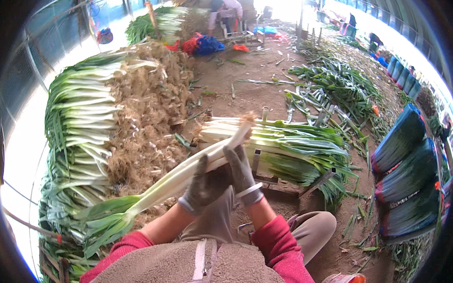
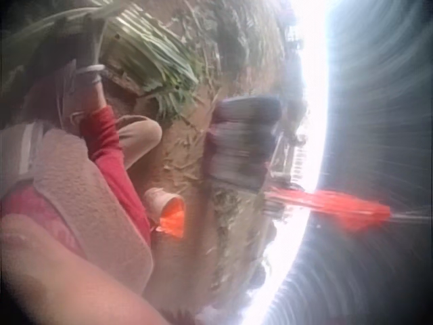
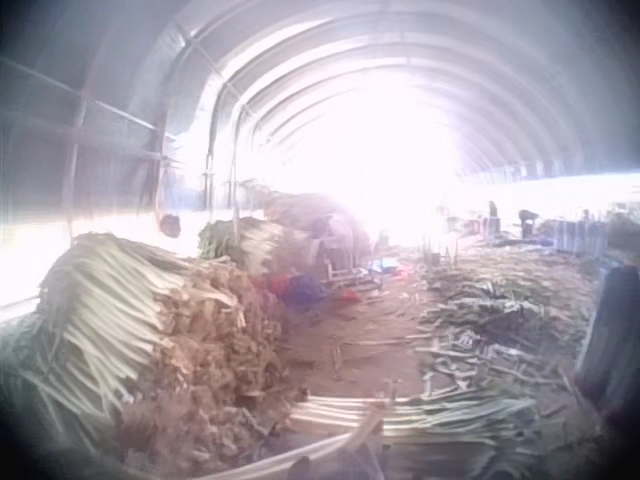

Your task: The person gathers leeks from a pile, aligns them on a wooden jig, and secures them with a rubber band. The person then places the finished bundle onto a growing stack of leek bundles.

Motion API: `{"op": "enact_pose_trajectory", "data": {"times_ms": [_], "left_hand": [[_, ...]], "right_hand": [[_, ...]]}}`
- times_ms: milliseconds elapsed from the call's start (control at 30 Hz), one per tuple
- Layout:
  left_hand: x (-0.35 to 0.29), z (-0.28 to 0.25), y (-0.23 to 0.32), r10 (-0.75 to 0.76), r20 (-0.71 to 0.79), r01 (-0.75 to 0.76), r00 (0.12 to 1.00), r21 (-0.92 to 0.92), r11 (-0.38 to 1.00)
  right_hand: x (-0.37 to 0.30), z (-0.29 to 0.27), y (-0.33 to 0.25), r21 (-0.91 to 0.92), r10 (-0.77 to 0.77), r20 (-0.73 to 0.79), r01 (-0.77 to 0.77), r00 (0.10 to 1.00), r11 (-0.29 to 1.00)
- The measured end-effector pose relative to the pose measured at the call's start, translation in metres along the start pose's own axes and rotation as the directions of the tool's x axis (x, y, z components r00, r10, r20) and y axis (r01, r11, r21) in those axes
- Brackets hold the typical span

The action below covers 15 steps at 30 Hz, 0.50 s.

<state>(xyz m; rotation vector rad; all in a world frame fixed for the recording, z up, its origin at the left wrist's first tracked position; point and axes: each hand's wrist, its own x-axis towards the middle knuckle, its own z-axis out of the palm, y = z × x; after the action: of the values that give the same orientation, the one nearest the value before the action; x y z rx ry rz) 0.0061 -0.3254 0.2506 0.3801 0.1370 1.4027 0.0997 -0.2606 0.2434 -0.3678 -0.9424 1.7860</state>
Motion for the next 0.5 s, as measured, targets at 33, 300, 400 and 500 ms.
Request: {"op": "enact_pose_trajectory", "data": {"times_ms": [33, 300, 400, 500], "left_hand": [[0.006, -0.004, -0.004, 0.002, -0.075, -0.008, 0.997, -0.084, 0.996], [-0.029, -0.014, 0.009, -0.296, -0.153, 0.327, 0.943, 0.256, 0.91], [-0.045, 0.008, 0.056, -0.013, -0.086, 0.081, 0.996, 0.852, 0.517], [-0.011, 0.026, 0.116, 0.095, 0.337, -0.268, 0.937, 0.865, -0.424]], "right_hand": [[0.005, -0.002, -0.002, -0.032, -0.051, 0.079, 0.053, 0.996, 0.998], [0.021, -0.018, 0.006, -0.055, 0.263, -0.127, -0.272, 0.956, 0.961], [0.023, -0.018, -0.005, 0.091, 0.259, -0.177, -0.246, 0.949, 0.965], [0.036, 0.001, -0.043, 0.168, 0.095, -0.169, -0.066, 0.981, 0.984]]}}
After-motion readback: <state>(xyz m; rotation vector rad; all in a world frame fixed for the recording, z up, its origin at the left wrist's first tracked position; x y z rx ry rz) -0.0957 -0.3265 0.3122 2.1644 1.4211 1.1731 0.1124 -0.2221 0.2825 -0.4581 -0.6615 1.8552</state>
